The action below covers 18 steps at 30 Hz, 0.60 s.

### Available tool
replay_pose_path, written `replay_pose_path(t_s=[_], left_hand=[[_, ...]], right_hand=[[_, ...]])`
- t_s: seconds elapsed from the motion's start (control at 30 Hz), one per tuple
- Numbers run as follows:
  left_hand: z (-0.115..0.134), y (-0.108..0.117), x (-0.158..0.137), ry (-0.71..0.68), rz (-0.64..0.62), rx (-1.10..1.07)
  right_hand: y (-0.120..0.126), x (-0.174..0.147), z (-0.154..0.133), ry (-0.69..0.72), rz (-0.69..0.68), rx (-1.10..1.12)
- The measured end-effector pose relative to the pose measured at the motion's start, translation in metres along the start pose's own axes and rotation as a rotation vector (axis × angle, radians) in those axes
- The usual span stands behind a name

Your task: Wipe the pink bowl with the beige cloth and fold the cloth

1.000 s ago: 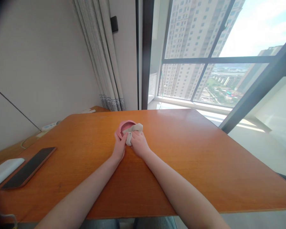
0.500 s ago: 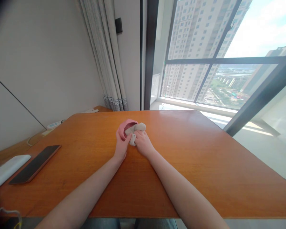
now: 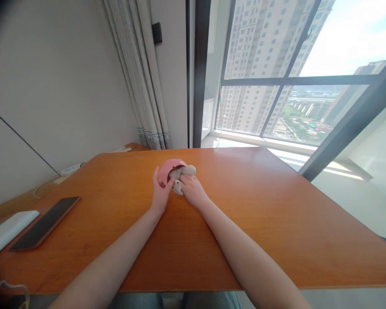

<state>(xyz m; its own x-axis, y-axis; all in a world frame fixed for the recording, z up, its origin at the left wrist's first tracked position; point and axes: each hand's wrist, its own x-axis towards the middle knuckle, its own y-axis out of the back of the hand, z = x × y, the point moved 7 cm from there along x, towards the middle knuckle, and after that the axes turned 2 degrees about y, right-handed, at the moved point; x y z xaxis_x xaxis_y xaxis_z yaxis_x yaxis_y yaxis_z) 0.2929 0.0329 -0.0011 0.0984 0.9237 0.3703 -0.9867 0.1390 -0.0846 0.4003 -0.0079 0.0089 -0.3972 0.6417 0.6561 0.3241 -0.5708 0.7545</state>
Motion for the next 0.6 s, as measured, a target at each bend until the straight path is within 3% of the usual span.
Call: replay_pose_path(t_s=[0.1,0.23,0.4,0.6], left_hand=[[-0.004,-0.005,-0.007,0.005,0.019,-0.066],[-0.002,0.01,0.002,-0.028,0.073,0.07],[0.007,0.011,0.01,-0.095,-0.073,0.32],[-0.009,-0.003,-0.007,0.048,0.036,-0.03]], right_hand=[[-0.003,0.0,-0.005,-0.052,0.035,0.06],[-0.004,0.002,-0.01,0.004,-0.001,0.041],[0.001,0.001,0.003,0.02,-0.063,-0.048],[0.0,0.001,0.001,-0.076,-0.002,0.049]])
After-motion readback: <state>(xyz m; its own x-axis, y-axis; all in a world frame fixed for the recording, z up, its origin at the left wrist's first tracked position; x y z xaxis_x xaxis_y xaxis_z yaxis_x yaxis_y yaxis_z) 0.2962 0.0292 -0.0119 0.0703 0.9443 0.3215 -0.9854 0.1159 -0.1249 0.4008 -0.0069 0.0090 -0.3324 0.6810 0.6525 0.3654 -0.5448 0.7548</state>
